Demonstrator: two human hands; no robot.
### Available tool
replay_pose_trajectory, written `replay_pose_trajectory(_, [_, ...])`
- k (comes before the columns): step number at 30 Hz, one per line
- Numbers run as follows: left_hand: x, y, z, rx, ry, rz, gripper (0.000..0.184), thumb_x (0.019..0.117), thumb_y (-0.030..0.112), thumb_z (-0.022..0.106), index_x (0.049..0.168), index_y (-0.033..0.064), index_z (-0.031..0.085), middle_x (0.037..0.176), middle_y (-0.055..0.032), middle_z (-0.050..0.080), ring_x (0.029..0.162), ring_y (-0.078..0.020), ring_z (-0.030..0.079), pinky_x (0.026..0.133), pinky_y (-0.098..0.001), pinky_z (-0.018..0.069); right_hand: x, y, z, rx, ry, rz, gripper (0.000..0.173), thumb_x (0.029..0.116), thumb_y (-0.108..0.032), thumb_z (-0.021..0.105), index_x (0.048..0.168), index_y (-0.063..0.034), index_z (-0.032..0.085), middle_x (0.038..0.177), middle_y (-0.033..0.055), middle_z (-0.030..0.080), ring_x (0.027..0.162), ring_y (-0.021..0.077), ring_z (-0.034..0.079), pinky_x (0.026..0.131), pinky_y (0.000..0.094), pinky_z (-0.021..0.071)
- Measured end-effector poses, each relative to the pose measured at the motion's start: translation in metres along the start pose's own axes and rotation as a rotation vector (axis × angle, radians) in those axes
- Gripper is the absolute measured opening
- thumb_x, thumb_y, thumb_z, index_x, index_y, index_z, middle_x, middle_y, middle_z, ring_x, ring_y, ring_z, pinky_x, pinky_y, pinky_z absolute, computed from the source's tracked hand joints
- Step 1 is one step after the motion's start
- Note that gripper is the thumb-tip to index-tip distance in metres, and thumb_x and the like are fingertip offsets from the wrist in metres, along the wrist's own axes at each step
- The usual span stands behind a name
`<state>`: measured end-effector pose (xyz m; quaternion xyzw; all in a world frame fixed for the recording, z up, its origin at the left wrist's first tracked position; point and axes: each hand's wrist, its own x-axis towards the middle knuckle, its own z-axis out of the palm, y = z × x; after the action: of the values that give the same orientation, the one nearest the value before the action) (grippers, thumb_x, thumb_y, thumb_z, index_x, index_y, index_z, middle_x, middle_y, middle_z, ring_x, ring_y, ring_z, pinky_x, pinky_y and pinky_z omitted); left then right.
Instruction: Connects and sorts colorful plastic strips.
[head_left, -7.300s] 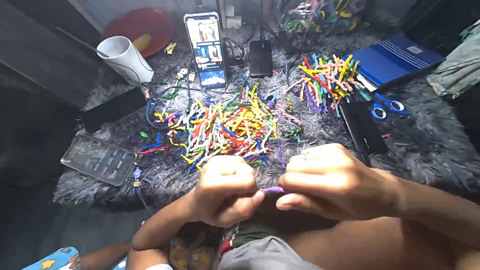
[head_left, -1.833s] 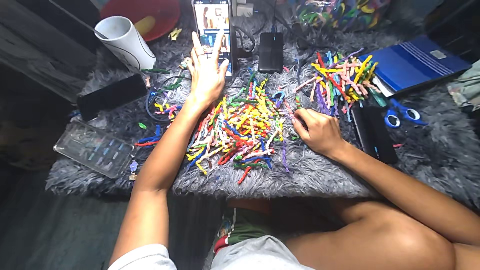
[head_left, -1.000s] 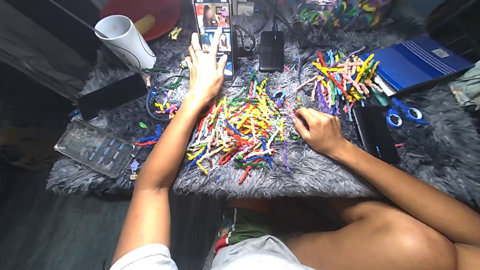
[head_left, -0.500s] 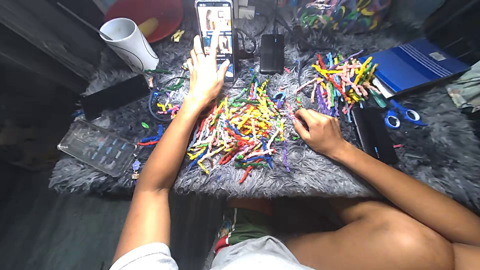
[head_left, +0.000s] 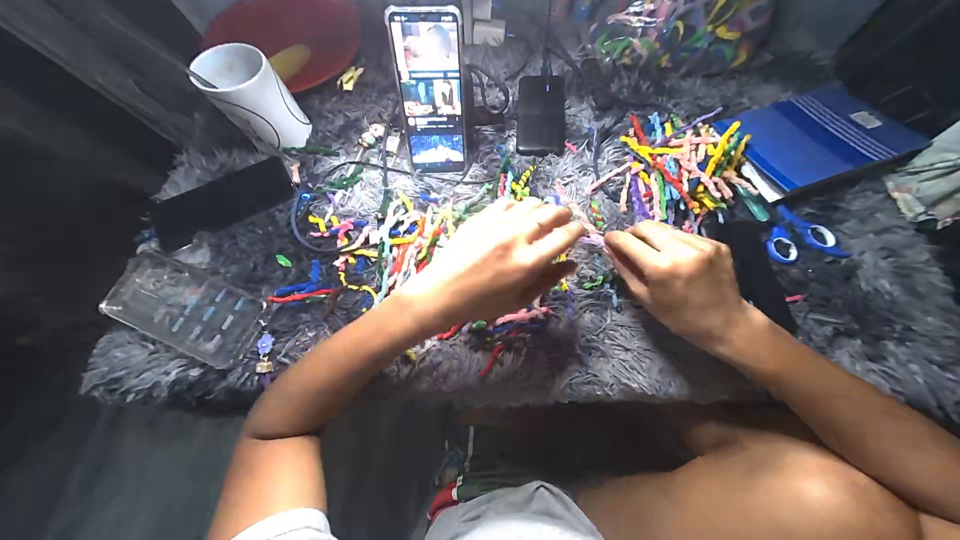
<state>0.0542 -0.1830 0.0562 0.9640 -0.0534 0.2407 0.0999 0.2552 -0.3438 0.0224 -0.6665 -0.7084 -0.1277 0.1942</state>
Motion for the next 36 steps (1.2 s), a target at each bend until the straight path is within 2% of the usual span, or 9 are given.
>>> replay_pose_trajectory(6, [-0.005, 0.022, 0.002, 0.032, 0.072, 0.031, 0.038, 0.1012, 0.025, 0.06, 0.13, 0.0029, 0.069, 0.131, -0.0185, 0.067, 0.124, -0.0308, 0.063, 0.104, -0.0424, 0.0473, 0.004, -0.027, -0.029, -0.02, 0.206, -0.136, 0.018, 0.0985, -0.006, 0.061, 0.106, -0.0024, 0.077, 0.103, 0.0199, 0.071, 0.1, 0.0381, 0.066, 0.075, 0.0447, 0.0529])
replay_pose_trajectory(9, [-0.007, 0.028, 0.004, 0.026, 0.135, 0.06, 0.031, 0.1021, 0.02, 0.06, 0.122, -0.001, 0.071, 0.099, -0.0132, 0.075, 0.094, -0.0245, 0.071, 0.088, -0.0369, 0.0533, 0.002, -0.039, -0.037, 0.079, 0.251, -0.182, 0.015, 0.0984, -0.008, 0.063, 0.1, -0.0008, 0.076, 0.092, 0.0163, 0.073, 0.087, 0.0303, 0.068, 0.067, 0.0377, 0.0527])
replay_pose_trajectory(12, [-0.01, 0.033, -0.003, -0.019, 0.181, 0.096, 0.02, 0.1004, 0.008, 0.058, 0.108, -0.002, 0.073, 0.074, -0.0093, 0.069, 0.068, -0.0208, 0.063, 0.065, -0.0328, 0.0477, 0.001, -0.048, -0.041, 0.226, 0.277, -0.185, 0.017, 0.0994, -0.011, 0.063, 0.091, -0.0005, 0.074, 0.076, 0.0109, 0.068, 0.072, 0.0196, 0.064, 0.062, 0.0287, 0.0483])
replay_pose_trajectory(16, [-0.011, 0.035, -0.018, -0.09, 0.14, 0.119, 0.02, 0.103, 0.01, 0.054, 0.096, 0.0027, 0.072, 0.072, -0.0055, 0.065, 0.068, -0.017, 0.062, 0.067, -0.0308, 0.0481, 0.0, -0.048, -0.051, 0.365, 0.252, -0.178, 0.021, 0.1018, -0.016, 0.061, 0.09, -0.0019, 0.072, 0.072, 0.0057, 0.063, 0.07, 0.0097, 0.058, 0.063, 0.0212, 0.0448])
replay_pose_trajectory(21, [-0.012, 0.037, -0.019, -0.113, 0.199, 0.188, 0.017, 0.1017, 0.007, 0.056, 0.099, 0.0009, 0.072, 0.076, -0.0081, 0.069, 0.072, -0.0171, 0.064, 0.07, -0.0306, 0.0477, 0.002, -0.045, -0.059, 0.761, -0.012, -0.037, 0.029, 0.1068, -0.022, 0.049, 0.086, -0.0066, 0.064, 0.073, -0.006, 0.057, 0.066, -0.007, 0.053, 0.061, 0.0081, 0.0442])
replay_pose_trajectory(23, [-0.012, 0.04, -0.017, -0.052, 0.26, 0.239, 0.014, 0.1008, 0.006, 0.058, 0.098, 0.0002, 0.071, 0.076, -0.0094, 0.069, 0.071, -0.0185, 0.063, 0.069, -0.0315, 0.0469, 0.001, -0.041, -0.058, 1.043, -0.185, 0.023, 0.034, 0.1088, -0.024, 0.044, 0.086, -0.0087, 0.064, 0.071, -0.0091, 0.056, 0.065, -0.0068, 0.054, 0.06, 0.0094, 0.0461])
replay_pose_trajectory(28, [-0.014, 0.04, -0.015, 0.139, 0.288, 0.333, 0.01, 0.1001, 0.003, 0.059, 0.102, -0.001, 0.068, 0.088, -0.0121, 0.072, 0.083, -0.0209, 0.067, 0.083, -0.0346, 0.0507, 0.003, -0.041, -0.052, 1.401, -0.399, 0.139, 0.034, 0.1091, -0.024, 0.045, 0.084, -0.0121, 0.063, 0.067, -0.0121, 0.053, 0.06, -0.0088, 0.049, 0.054, 0.0072, 0.0394])
replay_pose_trajectory(31, [-0.016, 0.038, -0.017, 0.094, 0.273, 0.294, 0.012, 0.0992, 0.005, 0.062, 0.104, 0.0019, 0.072, 0.089, -0.0105, 0.073, 0.087, -0.0203, 0.067, 0.087, -0.0348, 0.0488, 0.004, -0.04, -0.05, 1.475, -0.377, 0.193, 0.031, 0.1066, -0.02, 0.051, 0.081, -0.0129, 0.066, 0.065, -0.0137, 0.055, 0.057, -0.0106, 0.048, 0.051, 0.0054, 0.0383])
replay_pose_trajectory(36, [-0.014, 0.034, -0.019, -0.348, 0.171, 0.216, 0.018, 0.1017, 0.008, 0.058, 0.104, 0.0031, 0.075, 0.066, -0.0033, 0.056, 0.065, -0.0113, 0.049, 0.065, -0.0264, 0.0374, 0.002, -0.041, -0.053, 1.214, -0.156, -0.068, 0.032, 0.0986, -0.013, 0.059, 0.067, -0.0077, 0.056, 0.059, -0.0115, 0.045, 0.057, -0.0123, 0.042, 0.052, 0.0047, 0.0315])
